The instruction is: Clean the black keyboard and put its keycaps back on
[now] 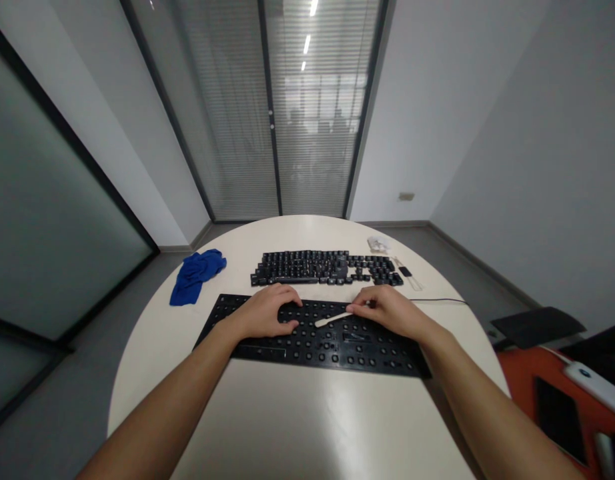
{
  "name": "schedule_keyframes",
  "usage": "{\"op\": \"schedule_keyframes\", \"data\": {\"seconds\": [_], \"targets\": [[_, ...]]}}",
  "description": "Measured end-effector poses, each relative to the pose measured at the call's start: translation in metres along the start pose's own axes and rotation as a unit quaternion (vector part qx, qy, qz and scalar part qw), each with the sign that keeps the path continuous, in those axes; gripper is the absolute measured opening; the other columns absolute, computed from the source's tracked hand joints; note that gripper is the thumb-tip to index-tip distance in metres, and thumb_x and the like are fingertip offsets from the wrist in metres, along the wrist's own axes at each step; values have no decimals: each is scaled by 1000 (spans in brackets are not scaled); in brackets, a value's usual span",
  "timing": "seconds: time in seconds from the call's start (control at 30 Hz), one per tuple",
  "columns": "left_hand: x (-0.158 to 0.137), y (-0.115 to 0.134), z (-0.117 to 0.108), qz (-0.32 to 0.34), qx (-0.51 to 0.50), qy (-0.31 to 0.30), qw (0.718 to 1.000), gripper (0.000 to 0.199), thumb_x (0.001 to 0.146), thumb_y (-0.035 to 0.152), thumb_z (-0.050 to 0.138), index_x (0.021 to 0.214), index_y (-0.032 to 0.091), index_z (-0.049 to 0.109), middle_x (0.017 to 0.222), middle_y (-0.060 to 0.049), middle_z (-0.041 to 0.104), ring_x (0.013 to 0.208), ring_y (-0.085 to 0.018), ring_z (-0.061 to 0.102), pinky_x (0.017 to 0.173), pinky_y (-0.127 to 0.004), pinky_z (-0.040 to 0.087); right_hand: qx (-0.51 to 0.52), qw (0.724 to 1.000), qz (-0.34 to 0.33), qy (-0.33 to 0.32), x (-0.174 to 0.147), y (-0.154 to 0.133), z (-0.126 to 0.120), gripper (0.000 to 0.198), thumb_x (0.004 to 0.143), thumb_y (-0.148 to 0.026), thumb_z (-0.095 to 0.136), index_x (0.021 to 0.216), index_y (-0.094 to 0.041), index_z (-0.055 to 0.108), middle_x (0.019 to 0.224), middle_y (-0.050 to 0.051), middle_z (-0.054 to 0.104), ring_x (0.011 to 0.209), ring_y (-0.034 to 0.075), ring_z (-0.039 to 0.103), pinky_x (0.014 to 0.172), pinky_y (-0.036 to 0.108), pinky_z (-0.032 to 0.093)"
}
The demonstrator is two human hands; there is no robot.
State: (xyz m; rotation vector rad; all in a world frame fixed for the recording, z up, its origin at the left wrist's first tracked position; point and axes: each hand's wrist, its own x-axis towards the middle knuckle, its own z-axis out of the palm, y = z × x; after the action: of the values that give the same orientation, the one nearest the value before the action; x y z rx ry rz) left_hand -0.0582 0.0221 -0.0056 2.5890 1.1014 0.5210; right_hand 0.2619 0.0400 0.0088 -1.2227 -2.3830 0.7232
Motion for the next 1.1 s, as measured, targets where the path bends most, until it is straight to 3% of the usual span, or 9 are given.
{"op": "schedule_keyframes", "data": {"seconds": [0.37, 1.1], "targets": [[-1, -2, 2, -4, -7, 3, 1000, 32, 78, 25, 72, 108, 26, 63, 114, -4, 65, 109, -26, 58, 97, -39, 48, -2, 1000, 16, 7, -1, 5, -6, 46, 90, -60, 60, 75, -20, 77, 74, 6, 75, 68, 20, 65, 64, 30, 43], [-2, -4, 2, 1, -6, 3, 1000, 32, 78, 25, 72, 109, 25, 62, 114, -4, 65, 110, -26, 58, 98, -39, 47, 0, 999, 25, -22, -2, 17, -9, 46, 90, -58, 59, 70, -20, 74, 66, 2, 70, 64, 18, 60, 62, 30, 40]]}}
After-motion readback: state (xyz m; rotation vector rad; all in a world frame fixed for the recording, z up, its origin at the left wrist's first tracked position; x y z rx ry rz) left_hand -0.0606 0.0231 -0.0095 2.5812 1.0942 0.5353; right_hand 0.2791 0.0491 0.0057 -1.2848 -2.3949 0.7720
